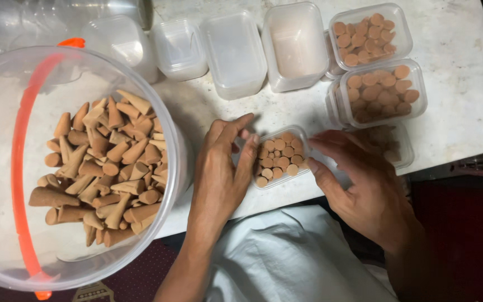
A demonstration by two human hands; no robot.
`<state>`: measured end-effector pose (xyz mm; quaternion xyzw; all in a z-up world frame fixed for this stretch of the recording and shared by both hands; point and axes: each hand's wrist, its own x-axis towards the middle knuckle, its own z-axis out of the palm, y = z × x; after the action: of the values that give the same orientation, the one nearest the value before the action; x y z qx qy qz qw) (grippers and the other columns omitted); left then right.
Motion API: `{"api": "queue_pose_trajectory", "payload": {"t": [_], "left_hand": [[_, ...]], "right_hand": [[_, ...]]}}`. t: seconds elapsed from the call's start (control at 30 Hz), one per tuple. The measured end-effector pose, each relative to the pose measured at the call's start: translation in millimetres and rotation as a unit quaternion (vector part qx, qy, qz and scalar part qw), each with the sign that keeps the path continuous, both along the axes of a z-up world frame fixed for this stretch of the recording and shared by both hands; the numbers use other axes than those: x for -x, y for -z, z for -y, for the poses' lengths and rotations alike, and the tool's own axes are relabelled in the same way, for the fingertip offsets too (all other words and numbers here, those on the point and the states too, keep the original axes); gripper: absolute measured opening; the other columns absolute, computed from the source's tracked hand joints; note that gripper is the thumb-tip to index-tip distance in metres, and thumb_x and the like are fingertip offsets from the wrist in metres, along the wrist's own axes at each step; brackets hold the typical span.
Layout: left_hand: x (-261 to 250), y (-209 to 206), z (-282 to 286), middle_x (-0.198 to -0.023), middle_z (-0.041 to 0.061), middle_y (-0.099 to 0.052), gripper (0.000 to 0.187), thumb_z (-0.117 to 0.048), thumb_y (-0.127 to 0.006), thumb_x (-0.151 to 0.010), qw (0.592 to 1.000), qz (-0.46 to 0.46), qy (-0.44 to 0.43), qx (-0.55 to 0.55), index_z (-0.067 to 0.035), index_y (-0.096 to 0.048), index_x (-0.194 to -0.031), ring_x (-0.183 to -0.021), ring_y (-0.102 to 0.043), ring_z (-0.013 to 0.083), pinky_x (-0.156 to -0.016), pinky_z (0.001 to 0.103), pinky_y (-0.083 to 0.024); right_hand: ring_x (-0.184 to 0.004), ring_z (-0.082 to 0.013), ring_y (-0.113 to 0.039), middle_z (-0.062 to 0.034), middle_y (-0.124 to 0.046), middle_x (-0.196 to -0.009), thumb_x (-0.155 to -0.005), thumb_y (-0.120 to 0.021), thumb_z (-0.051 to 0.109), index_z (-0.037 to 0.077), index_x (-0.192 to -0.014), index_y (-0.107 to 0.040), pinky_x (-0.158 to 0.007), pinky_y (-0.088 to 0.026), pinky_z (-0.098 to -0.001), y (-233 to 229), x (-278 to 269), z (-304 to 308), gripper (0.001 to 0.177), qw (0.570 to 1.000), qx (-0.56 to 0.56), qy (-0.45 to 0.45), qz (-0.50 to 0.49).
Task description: The person sorts incense cones from a large bucket into small plastic containers by hand.
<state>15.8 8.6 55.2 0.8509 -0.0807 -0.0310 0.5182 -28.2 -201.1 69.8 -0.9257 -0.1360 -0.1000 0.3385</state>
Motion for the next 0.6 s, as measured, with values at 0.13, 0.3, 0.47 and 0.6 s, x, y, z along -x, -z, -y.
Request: {"api": "queue_pose_trajectory", "payload": {"t": [0.13,0.3,0.47,0.6], "left_hand": [[11,17,-14,-0.104,0.007,-0.055,0.037,-0.025,-0.050,-0.101,1.000,-0.022,-0.006,-0.012,-0.007,-0.061,-0.131,-0.095,-0.060,0.0189,-0.078,0.032,-0.052],[18,27,-18,-0.101,0.004,-0.054,0.031,-0.023,-0.051,-0.101,0.999,-0.046,0.004,0.016,-0.007,-0.063,-0.126,-0.081,-0.058,0.0158,-0.073,0.029,-0.050],[20,25,-16,-0.102,0.005,-0.056,0.034,-0.027,-0.051,-0.101,0.998,-0.065,-0.005,0.009,-0.006,-0.064,-0.124,-0.080,-0.059,0.0152,-0.072,0.030,-0.050],[25,25,-17,-0.107,0.011,-0.057,0.031,-0.027,-0.052,-0.101,0.999,0.004,-0.023,-0.039,-0.005,-0.064,-0.119,-0.100,-0.063,0.0255,-0.086,0.037,-0.049]], "right_hand": [[-0.107,-0.0201,-0.065,-0.0068,-0.066,-0.124,-0.092,-0.064,0.015,0.009,-0.124,-0.063,-0.060,-0.060,-0.0307,4,1,-8,0.033,0.987,0.018,0.023,-0.157],[-0.093,-0.0199,-0.070,-0.0093,-0.070,-0.115,-0.092,-0.065,0.017,0.009,-0.127,-0.062,-0.065,-0.060,-0.0334,20,3,-3,0.036,0.985,0.022,0.050,-0.166],[-0.091,-0.0183,-0.066,-0.0079,-0.070,-0.107,-0.092,-0.064,0.011,0.007,-0.118,-0.068,-0.067,-0.059,-0.0304,26,5,-8,0.027,0.990,0.006,0.048,-0.131],[-0.089,-0.0178,-0.069,-0.0063,-0.069,-0.115,-0.093,-0.061,0.011,0.008,-0.117,-0.066,-0.067,-0.060,-0.0299,28,4,-23,0.025,0.985,-0.033,0.022,-0.168]]}}
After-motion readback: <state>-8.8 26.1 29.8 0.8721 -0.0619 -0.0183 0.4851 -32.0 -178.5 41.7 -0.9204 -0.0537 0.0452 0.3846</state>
